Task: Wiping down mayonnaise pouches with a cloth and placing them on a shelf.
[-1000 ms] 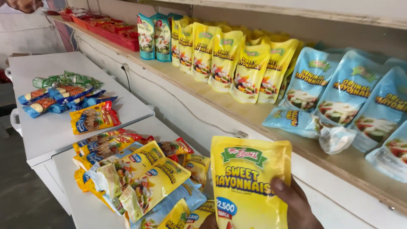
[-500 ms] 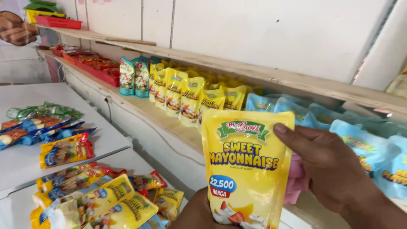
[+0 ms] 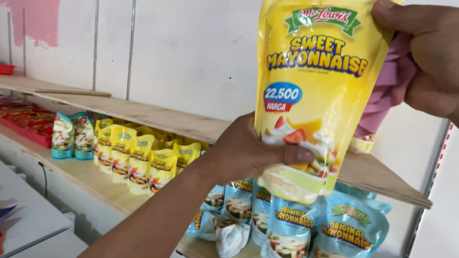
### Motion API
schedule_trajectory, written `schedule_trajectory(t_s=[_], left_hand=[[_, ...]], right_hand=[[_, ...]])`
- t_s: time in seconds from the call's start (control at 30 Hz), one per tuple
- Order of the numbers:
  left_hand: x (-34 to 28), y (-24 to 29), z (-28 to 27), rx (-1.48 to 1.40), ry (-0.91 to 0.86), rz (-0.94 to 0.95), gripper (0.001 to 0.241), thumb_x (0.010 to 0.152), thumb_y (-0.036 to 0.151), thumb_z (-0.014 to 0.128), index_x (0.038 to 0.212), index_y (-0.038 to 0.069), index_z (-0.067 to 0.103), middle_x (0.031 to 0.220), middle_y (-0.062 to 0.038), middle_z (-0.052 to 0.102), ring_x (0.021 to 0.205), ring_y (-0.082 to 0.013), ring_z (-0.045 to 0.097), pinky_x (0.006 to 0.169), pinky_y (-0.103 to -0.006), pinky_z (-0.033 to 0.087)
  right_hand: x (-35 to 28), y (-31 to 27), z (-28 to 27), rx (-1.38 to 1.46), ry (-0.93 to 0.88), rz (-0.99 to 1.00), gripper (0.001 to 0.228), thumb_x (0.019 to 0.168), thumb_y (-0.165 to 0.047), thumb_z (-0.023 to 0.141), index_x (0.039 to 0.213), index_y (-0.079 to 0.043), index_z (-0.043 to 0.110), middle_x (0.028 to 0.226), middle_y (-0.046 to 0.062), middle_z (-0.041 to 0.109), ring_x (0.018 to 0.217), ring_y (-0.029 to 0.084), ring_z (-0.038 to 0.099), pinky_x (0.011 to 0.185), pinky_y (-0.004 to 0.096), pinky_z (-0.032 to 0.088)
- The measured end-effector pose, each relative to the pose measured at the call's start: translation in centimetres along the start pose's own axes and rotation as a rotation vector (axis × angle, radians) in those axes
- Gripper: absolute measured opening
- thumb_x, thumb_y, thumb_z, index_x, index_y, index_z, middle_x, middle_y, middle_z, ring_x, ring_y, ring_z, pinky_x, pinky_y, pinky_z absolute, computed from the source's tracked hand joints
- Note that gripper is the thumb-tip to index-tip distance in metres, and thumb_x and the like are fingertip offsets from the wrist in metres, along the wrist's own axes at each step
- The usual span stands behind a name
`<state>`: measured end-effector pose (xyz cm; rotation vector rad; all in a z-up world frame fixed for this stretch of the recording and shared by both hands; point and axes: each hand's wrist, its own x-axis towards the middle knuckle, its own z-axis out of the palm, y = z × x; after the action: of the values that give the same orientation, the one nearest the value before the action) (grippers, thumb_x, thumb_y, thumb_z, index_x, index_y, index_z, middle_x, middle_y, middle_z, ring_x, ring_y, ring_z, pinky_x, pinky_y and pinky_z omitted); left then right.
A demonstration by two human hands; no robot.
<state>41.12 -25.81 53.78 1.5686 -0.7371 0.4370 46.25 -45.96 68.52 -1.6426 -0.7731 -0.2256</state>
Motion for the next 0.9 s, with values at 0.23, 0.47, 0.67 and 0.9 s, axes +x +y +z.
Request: schedule_trajectory(t_s=[0.23,0.47,0.67,0.9], left_hand=[[9.1,-1.6,-0.6,-0.084,-0.067,-0.049,0.061,0.072,0.024,0.092,0.125,0.004,0.068,0.114,-0.009,0.077,0.101,-0.0186,0.073,0.089,-0.0378,0.061],[13.6,-7.0,-1.3,-0.066,-0.112,-0.102,0.066,0.067,0.023,0.092,0.126,0.005,0.067,0.118,-0.009,0.076,0.109,-0.0186,0.072,0.1,-0.0348,0.057],[13.0,-8.1,-1.4,0.076,0.003,-0.175,0.065,0.069,0.031,0.09,0.126,0.006,0.07,0.119,-0.007,0.078,0.111,-0.0164,0.071,0.1,-0.0324,0.054],[12.2,-8.4,-1.3,0.301,-0.108,-0.167,0.07,0.065,0.034,0.09,0.127,0.009,0.069,0.117,-0.004,0.078,0.106,-0.0158,0.072,0.094,-0.0321,0.055]], right_hand=[[6.6,1.2,-5.0,0.054,0.049,-0.229,0.031,0.107,-0.032,0.047,0.119,-0.006,0.061,0.119,0.007,0.074,0.102,0.021,0.075,0.089,0.045,0.056],[10.4,5.9,-7.1,-0.276,0.191,-0.204,0.043,0.106,-0.041,0.061,0.088,-0.002,0.064,0.067,0.015,0.06,0.043,0.026,0.052,0.038,0.045,0.042],[7.1,6.2,-6.4,-0.354,0.406,0.085,0.057,0.103,-0.06,0.05,0.107,-0.006,0.069,0.062,0.002,0.059,0.044,0.01,0.034,0.043,0.03,0.033],[2.9,12.3,-8.0,-0.677,0.009,0.397,0.068,0.097,-0.066,0.056,0.113,-0.002,0.07,0.056,0.011,0.052,0.044,0.023,0.038,0.047,0.042,0.036]])
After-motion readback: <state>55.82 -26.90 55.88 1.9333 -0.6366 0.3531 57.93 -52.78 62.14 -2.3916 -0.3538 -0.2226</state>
